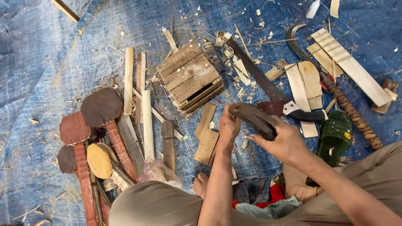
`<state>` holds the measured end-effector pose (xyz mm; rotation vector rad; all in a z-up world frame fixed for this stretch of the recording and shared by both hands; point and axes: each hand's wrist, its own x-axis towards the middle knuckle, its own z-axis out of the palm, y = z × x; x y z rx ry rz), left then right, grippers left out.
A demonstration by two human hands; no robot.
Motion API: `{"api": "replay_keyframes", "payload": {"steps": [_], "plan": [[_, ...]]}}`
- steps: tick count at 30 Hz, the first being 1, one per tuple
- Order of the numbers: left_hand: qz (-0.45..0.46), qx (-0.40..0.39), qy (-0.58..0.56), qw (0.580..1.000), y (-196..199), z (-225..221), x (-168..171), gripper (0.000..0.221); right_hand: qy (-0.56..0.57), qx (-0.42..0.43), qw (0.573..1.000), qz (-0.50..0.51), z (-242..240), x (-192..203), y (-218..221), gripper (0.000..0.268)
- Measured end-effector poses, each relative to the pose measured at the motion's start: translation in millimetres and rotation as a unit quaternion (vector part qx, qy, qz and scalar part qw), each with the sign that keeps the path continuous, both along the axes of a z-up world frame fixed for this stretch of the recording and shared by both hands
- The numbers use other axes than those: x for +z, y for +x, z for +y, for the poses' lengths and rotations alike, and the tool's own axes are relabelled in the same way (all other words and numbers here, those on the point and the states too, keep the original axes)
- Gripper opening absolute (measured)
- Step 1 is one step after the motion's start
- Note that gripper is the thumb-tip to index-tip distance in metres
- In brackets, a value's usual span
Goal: Using a hammer and chisel to carve and shape a small piece of wood on a workshop floor.
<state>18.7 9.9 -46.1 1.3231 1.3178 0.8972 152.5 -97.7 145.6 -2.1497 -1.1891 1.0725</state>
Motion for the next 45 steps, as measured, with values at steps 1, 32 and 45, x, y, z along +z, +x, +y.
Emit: {"api": "replay_keyframes", "payload": {"steps": [1,32,45], "plan": [[0.036,-0.017,0.009,0.999,-1,5,-30,0.029,0.160,0.062,0.985,-0.030,-2,21,-4,0.045],[-0.062,-0.039,-0.231,0.970,-14,11,127,0.048,0.047,0.223,0.908,-0.351,46,-146,37,0.043],[-0.023,0.203,0.156,0.966,-52,12,62,0.053,0.209,0.308,0.786,-0.494,68,53,157,0.026]]}}
